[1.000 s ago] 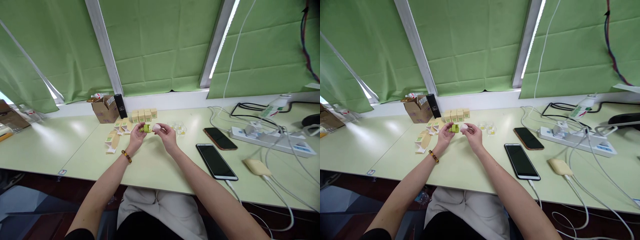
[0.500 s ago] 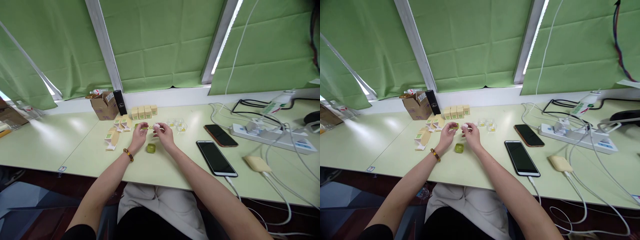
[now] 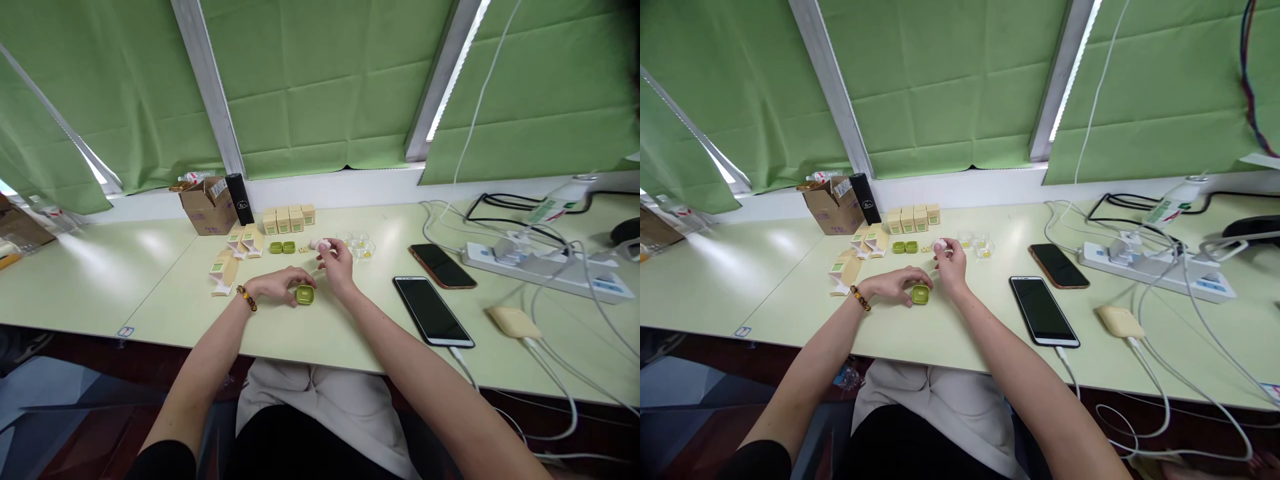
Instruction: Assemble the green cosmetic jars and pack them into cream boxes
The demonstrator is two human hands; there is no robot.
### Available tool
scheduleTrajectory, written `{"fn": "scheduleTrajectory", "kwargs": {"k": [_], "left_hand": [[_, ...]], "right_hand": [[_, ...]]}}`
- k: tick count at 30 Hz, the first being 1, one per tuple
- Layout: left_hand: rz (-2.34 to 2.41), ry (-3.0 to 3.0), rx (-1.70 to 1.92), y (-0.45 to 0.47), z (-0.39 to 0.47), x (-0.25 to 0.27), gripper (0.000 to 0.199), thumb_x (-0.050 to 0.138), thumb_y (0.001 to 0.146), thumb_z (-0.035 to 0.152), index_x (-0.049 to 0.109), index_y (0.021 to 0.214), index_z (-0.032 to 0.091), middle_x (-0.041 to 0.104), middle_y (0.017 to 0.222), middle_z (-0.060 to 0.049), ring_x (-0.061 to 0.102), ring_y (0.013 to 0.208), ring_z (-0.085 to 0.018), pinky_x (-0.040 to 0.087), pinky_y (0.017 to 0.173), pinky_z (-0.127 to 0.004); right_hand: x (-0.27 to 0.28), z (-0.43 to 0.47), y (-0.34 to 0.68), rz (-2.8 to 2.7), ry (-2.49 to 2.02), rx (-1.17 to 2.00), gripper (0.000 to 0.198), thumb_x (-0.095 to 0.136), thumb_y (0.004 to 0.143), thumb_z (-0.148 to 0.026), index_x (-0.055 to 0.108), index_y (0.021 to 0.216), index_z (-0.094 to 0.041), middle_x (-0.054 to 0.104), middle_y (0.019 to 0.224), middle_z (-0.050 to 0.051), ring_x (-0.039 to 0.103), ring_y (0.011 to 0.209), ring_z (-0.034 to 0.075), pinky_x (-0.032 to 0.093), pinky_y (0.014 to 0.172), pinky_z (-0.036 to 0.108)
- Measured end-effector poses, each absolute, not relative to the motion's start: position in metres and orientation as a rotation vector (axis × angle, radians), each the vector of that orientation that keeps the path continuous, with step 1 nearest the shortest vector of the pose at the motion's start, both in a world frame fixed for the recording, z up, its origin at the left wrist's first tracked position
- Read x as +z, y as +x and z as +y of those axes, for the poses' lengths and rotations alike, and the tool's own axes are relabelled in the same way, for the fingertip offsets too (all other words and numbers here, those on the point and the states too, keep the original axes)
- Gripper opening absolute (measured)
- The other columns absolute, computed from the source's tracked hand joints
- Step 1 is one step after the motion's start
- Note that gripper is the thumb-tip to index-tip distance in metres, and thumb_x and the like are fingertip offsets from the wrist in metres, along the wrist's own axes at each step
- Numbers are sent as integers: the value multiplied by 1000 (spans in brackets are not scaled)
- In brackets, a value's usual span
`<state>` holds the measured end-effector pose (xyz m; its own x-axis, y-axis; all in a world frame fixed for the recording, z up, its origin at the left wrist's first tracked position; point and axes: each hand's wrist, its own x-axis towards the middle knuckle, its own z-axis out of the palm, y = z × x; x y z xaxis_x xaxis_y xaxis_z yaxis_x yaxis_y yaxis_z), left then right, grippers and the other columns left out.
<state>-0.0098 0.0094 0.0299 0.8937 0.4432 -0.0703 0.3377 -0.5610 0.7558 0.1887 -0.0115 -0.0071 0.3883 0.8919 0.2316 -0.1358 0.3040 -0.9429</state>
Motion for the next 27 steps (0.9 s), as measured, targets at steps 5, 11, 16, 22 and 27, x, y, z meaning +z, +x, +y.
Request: {"fn": "scheduleTrajectory", "kwargs": {"k": [5, 11, 16, 22, 27], "left_hand": [[728, 2123, 462, -1, 12, 16, 55, 81, 67, 15, 72, 121, 22, 74, 120, -8, 68, 105, -25, 53, 92, -39], [1034, 2065, 1182, 10, 14, 10, 52, 87, 66, 17, 69, 115, 22, 74, 119, -8, 68, 105, -26, 53, 91, -40], [1139, 2034, 1379, 13, 10, 10, 50, 93, 67, 24, 67, 110, 23, 75, 112, -5, 67, 102, -24, 53, 92, -41], [1182, 1984, 1499, 14, 7, 10, 48, 92, 70, 27, 67, 110, 24, 75, 109, -4, 69, 100, -23, 53, 93, -41], [1042, 1942, 1504, 17, 1, 10, 41, 86, 77, 20, 66, 112, 22, 76, 118, -7, 73, 107, -23, 56, 99, -42]], "right_hand": [[1, -16, 190, -898, -942, 817, 55, 76, 77, -66, 60, 109, -24, 69, 101, 3, 65, 73, 15, 50, 51, 25], [11, -36, 185, -1095, -854, 656, 51, 63, 92, -69, 56, 118, -26, 72, 107, 8, 72, 85, 21, 48, 53, 27], [8, -45, 183, -1413, -915, 491, 41, 56, 100, -64, 57, 120, -27, 76, 118, 10, 71, 97, 25, 51, 65, 32], [2, -43, 188, -1518, -884, 412, 40, 52, 102, -62, 58, 120, -28, 74, 121, 11, 68, 94, 25, 52, 70, 36], [-1, -43, 189, -1605, -925, 470, 48, 51, 98, -71, 59, 118, -28, 74, 116, 11, 69, 98, 28, 55, 77, 40]]}}
